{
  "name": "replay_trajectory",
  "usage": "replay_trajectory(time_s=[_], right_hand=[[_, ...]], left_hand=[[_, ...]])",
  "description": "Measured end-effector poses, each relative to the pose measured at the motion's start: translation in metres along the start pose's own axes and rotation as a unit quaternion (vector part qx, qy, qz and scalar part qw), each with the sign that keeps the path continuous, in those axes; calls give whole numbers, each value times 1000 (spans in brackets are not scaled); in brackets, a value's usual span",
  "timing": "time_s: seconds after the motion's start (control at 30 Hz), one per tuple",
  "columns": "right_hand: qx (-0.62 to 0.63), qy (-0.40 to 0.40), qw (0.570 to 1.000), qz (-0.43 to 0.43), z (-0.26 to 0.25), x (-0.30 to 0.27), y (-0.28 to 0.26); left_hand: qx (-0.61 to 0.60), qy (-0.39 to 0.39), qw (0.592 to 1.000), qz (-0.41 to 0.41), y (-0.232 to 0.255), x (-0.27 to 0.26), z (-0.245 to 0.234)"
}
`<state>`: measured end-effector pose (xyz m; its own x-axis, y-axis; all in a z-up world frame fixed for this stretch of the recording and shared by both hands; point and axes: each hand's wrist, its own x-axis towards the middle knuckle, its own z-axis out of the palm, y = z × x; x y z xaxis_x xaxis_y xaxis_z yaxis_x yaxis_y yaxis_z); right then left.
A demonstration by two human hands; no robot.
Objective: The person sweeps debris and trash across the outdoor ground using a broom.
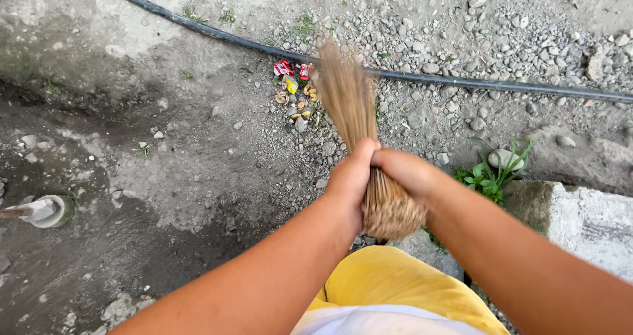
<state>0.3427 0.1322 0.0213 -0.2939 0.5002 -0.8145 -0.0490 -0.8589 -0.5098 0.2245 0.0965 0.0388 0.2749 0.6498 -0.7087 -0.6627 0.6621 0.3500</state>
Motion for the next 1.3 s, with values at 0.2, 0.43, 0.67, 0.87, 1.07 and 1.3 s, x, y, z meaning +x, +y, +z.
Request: replay_trajectory(time_s=[0.2,0.43,0.67,0.87,1.07,1.3], right_hand=[[4,-51,990,131,2,63,-23],[-23,40,995,-89,12,40,30],[-84,-40,990,106,18,80,-25],[-1,-58,998,5,55,106,-30],[-90,111,987,-69,117,53,-21],[35,-149,971,183,171,165,-39]], left_hand=[[30,87,976,-197,40,54,-16],[34,19,991,-125,11,22,-43],[6,155,983,-98,49,40,-24],[16,17,991,-130,90,69,-62],[-18,5,996,-91,96,6,-87],[1,198,974,-105,179,39,-129]])
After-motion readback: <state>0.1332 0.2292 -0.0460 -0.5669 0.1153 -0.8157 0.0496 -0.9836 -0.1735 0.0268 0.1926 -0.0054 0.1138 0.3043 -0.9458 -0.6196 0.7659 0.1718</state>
